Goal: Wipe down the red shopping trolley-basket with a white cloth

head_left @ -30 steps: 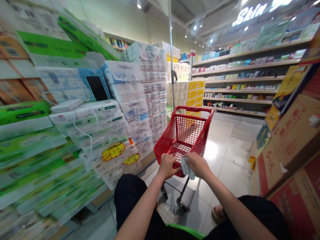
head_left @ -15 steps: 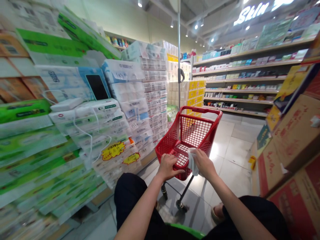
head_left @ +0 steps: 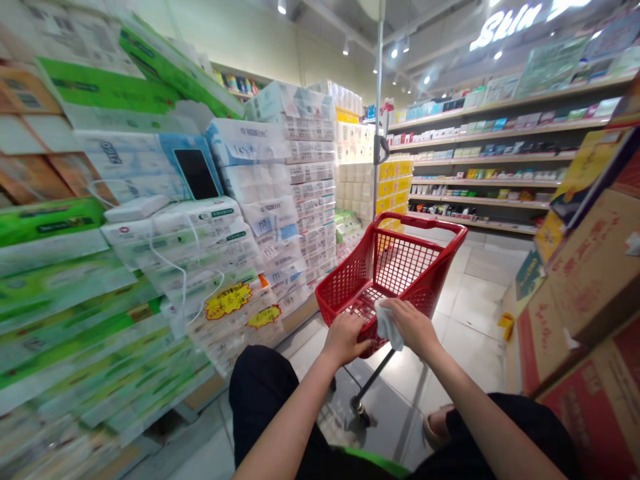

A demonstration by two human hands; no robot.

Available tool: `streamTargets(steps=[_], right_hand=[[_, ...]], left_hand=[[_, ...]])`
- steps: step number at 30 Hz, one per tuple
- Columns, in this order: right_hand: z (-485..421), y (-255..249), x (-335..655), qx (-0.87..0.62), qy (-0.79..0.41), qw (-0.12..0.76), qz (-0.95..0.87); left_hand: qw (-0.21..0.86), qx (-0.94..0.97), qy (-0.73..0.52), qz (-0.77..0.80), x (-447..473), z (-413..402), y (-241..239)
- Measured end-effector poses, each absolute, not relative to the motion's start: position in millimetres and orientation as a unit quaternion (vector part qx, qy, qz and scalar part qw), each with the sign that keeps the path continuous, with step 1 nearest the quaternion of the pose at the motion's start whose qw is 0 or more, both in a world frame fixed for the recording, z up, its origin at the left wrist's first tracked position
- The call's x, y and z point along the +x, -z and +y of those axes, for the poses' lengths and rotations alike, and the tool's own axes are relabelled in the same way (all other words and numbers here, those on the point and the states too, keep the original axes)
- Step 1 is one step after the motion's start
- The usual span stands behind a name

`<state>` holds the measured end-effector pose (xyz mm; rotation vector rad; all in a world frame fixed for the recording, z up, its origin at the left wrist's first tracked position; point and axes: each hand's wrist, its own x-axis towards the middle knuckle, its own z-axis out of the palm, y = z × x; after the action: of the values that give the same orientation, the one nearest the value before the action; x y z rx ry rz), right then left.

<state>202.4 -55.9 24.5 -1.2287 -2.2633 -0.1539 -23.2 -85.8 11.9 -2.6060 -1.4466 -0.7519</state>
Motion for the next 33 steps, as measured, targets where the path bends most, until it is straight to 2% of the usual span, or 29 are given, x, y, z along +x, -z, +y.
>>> streamTargets(steps=[8,16,20,26,33], right_hand=[[-36,-32,239,-0.544,0.102,0.303,-0.776],[-63,-21,198,-0.509,0.069,0.333,-0.791],[-56,-18,219,-0.482,0.071,0.319,-0.813],[-37,-27,255,-0.535,0.08,0.338,-0.77],[-64,-25,201,-0.542,0.073,0.341,-0.764]], left_hand=[[0.047,-0.818,0.251,-0.516,-3,-80,-1],[0.037,-0.824,0.266,-0.499,-16,-76,-3],[0.027,-0.824,0.279,-0.492,-27,-75,-3],[0.017,-0.825,0.293,-0.482,-27,-74,0],[0.023,-0.823,0.293,-0.487,-29,-73,-1]])
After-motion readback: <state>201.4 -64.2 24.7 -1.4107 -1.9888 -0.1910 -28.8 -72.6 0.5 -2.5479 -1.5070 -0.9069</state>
